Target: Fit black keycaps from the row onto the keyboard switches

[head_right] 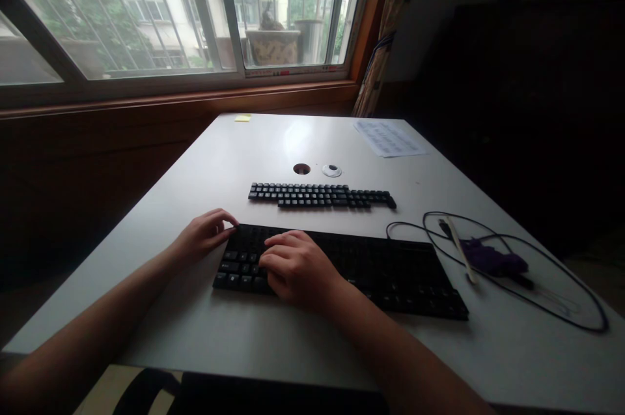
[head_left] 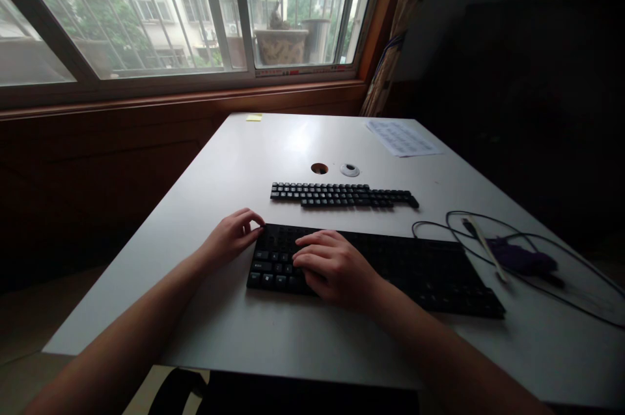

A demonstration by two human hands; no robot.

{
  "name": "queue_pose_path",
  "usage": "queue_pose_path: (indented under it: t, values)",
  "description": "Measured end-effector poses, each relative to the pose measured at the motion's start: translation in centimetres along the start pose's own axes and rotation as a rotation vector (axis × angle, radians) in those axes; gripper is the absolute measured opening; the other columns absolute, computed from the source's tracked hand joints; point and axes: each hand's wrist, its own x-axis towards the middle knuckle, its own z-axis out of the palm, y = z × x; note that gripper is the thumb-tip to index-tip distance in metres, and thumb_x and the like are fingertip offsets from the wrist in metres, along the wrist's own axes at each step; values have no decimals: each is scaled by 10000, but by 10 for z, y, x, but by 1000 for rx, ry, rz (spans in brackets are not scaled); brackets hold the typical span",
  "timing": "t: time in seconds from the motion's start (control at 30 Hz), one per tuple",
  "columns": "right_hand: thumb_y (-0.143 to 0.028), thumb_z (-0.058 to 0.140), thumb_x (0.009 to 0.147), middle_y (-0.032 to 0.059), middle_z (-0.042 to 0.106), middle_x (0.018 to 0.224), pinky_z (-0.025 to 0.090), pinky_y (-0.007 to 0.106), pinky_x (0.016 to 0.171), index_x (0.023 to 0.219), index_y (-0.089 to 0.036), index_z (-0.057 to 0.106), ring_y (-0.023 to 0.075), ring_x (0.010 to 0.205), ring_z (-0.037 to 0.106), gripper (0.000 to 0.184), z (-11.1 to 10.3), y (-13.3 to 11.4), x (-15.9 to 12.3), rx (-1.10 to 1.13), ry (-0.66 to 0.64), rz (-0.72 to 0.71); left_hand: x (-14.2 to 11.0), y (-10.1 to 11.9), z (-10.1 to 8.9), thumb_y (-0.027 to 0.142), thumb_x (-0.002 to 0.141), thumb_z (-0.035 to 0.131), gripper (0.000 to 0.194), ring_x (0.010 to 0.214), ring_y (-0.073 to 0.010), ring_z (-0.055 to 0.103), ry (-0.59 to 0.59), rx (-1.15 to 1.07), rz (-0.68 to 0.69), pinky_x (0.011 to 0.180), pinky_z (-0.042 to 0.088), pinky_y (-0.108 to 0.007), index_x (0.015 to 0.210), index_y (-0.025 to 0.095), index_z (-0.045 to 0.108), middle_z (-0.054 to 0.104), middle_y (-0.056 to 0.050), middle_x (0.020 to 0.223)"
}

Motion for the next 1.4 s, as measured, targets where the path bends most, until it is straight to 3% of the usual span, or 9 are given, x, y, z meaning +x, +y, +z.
queue_pose_path:
  t: [0.27,0.53,0.67,0.93,1.13,1.4]
  values:
    - [-137,605,877,28,785,981,504,420,966,986,-230,679,226,1062,710,162,-1,0,-1,-6,-7,-13,4,4,-2,344,988,582,201,682,-112,590,4,-8,7,622,494,-236,1040,192,703,623,-37,948]
    - [-116,616,861,18,784,928,493,430,963,970,-227,672,244,1106,697,165,-2,2,-1,-15,21,-18,24,25,-5,262,974,594,165,800,-171,606,14,216,184,747,526,-306,1054,223,733,668,-64,1002]
    - [-114,594,880,24,778,969,499,420,934,1020,-235,669,222,1026,704,200,-11,6,0,-17,155,6,50,36,3,225,963,613,204,971,-236,606,-25,383,295,894,513,-391,1130,238,730,682,-79,1071]
    - [-92,613,867,11,752,929,523,441,862,1009,-278,684,214,860,671,244,-30,19,-3,-70,459,134,89,39,34,225,948,616,294,1045,-265,560,-40,595,262,864,536,-378,1210,288,735,625,-96,1140]
    - [-86,611,862,1,750,912,528,445,855,999,-290,675,216,845,666,254,-36,18,-2,-92,512,139,91,35,43,236,941,629,332,1034,-269,549,-47,616,258,871,549,-395,1254,293,725,603,-108,1145]
    - [-87,622,857,4,739,914,519,434,852,1007,-278,666,209,839,658,246,-38,18,-4,-101,500,129,80,38,34,189,932,646,235,1037,-258,566,-63,556,273,846,535,-362,1093,283,789,639,-89,1099]
